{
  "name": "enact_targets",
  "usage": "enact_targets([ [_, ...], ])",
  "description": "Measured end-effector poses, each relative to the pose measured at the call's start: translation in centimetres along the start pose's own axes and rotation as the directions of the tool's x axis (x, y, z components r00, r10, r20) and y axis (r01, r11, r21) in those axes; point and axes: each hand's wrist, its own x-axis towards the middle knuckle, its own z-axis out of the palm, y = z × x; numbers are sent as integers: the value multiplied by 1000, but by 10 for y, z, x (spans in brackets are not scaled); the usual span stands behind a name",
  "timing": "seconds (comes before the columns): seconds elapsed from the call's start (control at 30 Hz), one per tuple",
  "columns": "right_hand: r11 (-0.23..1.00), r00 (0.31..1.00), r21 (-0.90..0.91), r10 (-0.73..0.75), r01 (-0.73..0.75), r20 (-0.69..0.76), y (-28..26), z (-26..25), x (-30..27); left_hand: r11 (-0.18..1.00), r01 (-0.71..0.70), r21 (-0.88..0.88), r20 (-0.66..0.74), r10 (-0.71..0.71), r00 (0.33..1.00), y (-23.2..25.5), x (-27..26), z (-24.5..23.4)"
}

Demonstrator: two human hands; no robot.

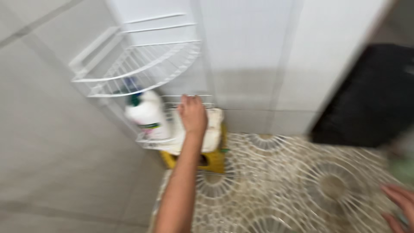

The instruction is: The person picks up various toiletries and cleaning items from the bathroom floor, cleans a small pink container with a brush and water, and places the items onto a corner shelf.

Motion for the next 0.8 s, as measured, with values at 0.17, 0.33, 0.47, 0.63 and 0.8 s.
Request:
enact_targets([
  [0.17,959,946,-161,263,-234,189,-44,-104,4,937,-225,-268,26,240,970,89,-33,-53],
  [0.33,945,974,-237,227,-227,-28,-11,-169,-4,799,-437,-414,-11,475,880,186,-67,-106],
  [0.47,902,931,-239,330,-359,-155,40,-215,-28,684,-483,-546,-2,576,818,264,-100,-130],
  [0.63,759,777,-171,606,-629,-167,112,-235,-56,403,-419,-814,0,721,693,364,-149,-142],
  [0.8,713,739,-198,658,-673,-145,205,-229,-66,277,-299,-913,72,832,551,455,-198,-163],
])
